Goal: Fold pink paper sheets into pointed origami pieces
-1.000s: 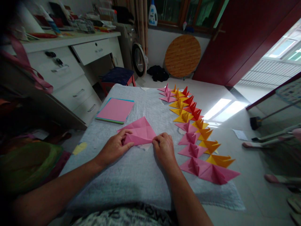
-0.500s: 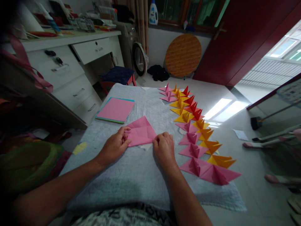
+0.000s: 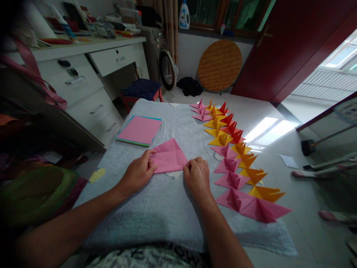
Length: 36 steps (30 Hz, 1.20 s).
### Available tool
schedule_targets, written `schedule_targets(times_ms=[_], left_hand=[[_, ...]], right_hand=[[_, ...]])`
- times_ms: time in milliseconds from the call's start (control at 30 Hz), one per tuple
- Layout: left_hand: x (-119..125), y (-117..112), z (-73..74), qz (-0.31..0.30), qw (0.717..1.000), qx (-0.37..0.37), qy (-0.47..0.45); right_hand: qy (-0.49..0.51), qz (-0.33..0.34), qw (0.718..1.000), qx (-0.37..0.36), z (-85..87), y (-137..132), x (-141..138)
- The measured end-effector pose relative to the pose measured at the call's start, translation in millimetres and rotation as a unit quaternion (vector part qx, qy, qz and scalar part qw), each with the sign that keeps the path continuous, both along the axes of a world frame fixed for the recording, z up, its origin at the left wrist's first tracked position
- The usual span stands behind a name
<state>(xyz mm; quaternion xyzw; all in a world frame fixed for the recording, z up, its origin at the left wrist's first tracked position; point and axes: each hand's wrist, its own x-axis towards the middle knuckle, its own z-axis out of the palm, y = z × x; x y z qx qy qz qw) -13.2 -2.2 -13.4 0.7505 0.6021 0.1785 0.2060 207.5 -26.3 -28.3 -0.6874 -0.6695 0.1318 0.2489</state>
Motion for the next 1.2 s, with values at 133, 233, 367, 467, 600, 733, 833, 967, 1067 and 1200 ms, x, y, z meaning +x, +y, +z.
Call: schedule_targets(times_ms=[133,233,367,467,600,733,833,967,1067,1200], left_hand=[[1.1,0.8,-0.5,-0.006,0.999,0.016,0.029],[1.7,1.0,-0.4,-0.006,0.999,0.017,0.037],[1.5,1.1,-2.0,-0.006,0.999,0.016,0.04],[1.2,1.3,-3.8,-0.009,0.999,0.021,0.039],[1.5,1.6,-4.4,-0.001,0.999,0.025,0.04],[1.4,1.1,-4.8,0.0,0.999,0.025,0.032],[1.3,0.4,-5.7,-0.003,0.999,0.035,0.03],[1.7,-0.1,-6.4,-0.001,0.999,0.04,0.033],[1.8,-0.5,-7.2,-0.003,0.998,0.051,0.033],[1.7,-1.8,-7.9,-0.006,0.997,0.066,0.033]], right_hand=[[0.002,0.001,1.0,0.004,0.3,-0.2,0.2],[0.0,0.001,1.0,0.0,0.9,0.1,0.2],[0.0,0.006,1.0,0.001,0.0,0.9,1.1],[-0.002,0.005,1.0,0.007,-1.0,1.5,1.6],[-0.005,0.003,1.0,0.001,-1.3,1.9,1.4],[-0.009,0.01,1.0,0.007,-1.7,2.2,2.2],[-0.011,0.014,1.0,0.01,-2.2,2.4,3.0],[-0.012,0.013,1.0,0.011,-2.3,2.3,2.8],[-0.011,0.012,1.0,0.014,-2.1,2.3,2.2],[-0.01,0.009,1.0,0.002,-1.4,2.5,1.9]])
